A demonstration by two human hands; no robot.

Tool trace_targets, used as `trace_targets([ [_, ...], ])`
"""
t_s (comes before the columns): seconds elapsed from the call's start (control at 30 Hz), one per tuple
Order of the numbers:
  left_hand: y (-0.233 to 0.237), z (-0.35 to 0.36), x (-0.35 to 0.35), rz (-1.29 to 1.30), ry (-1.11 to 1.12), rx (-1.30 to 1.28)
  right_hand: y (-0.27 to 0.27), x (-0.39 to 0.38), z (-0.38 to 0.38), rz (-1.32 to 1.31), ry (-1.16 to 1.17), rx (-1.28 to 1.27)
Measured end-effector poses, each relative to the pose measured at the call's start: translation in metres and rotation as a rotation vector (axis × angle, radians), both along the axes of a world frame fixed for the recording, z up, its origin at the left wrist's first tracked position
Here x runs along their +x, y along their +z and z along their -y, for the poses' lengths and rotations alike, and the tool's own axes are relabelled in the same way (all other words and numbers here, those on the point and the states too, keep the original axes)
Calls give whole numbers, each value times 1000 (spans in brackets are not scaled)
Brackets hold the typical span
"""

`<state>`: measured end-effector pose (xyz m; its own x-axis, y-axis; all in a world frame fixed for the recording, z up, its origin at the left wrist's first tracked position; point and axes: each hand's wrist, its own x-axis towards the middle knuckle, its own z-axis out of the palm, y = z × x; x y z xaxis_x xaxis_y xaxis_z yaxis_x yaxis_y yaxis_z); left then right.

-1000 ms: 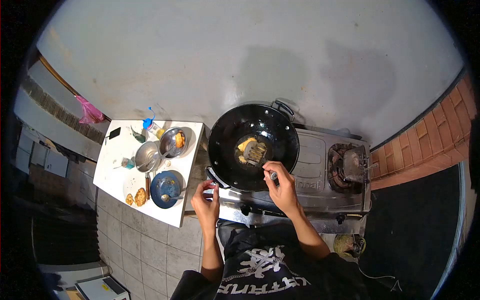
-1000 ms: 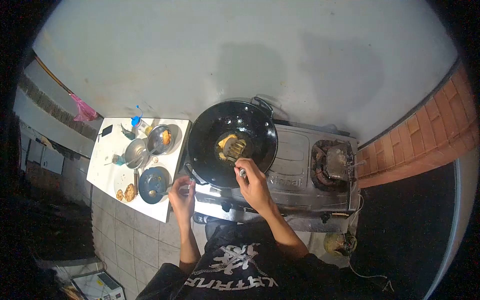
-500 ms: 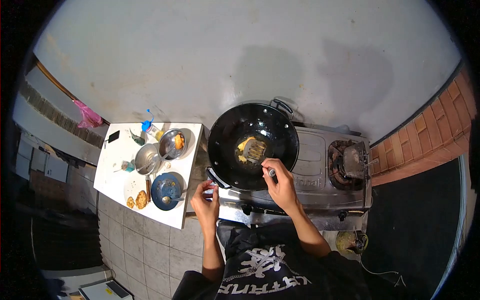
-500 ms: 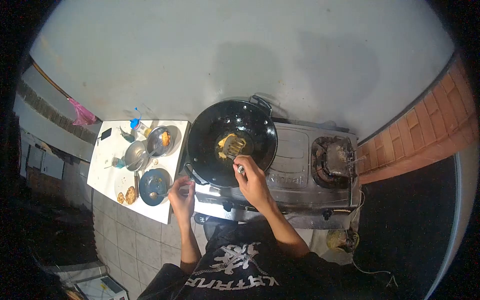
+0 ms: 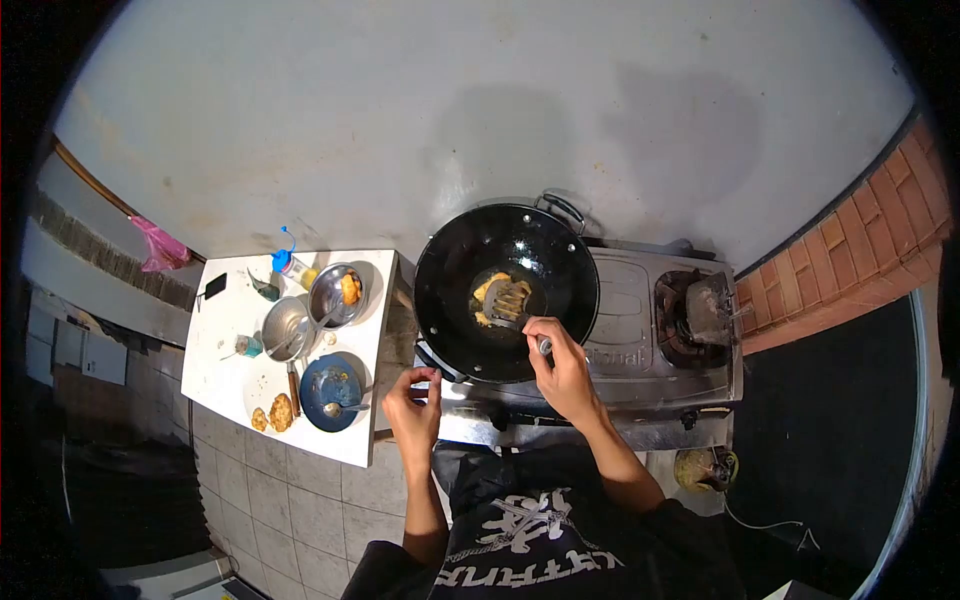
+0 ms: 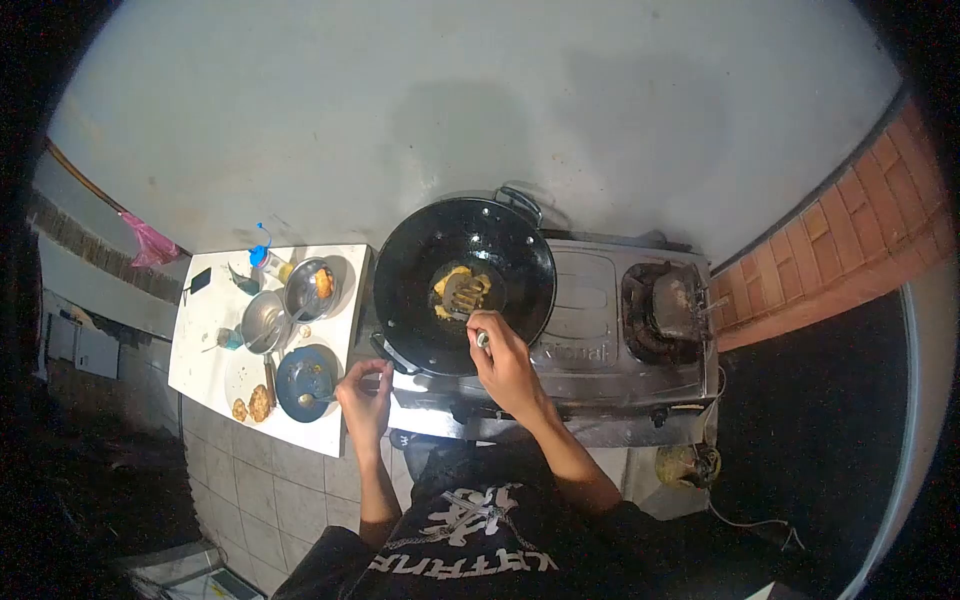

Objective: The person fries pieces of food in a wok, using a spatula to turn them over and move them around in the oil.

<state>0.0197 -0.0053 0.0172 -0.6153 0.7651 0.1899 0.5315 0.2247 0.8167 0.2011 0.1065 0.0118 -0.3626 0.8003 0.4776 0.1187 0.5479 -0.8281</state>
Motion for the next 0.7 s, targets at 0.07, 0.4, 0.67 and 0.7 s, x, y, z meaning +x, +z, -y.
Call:
trace_targets([
  [0.07, 3, -1, -1, 6, 1, -11, 2, -1, 1, 12, -4, -23],
  [0.4, 1, -3, -6, 96, 10, -37, 5, -4, 3, 103, 36, 33],
  [0.67, -3, -2, -11, 93, -23, -3, 14, -8, 5, 224, 75, 99],
  [0.7, -3, 0, -10, 99, -28, -5, 14, -8, 8, 230, 72, 96],
])
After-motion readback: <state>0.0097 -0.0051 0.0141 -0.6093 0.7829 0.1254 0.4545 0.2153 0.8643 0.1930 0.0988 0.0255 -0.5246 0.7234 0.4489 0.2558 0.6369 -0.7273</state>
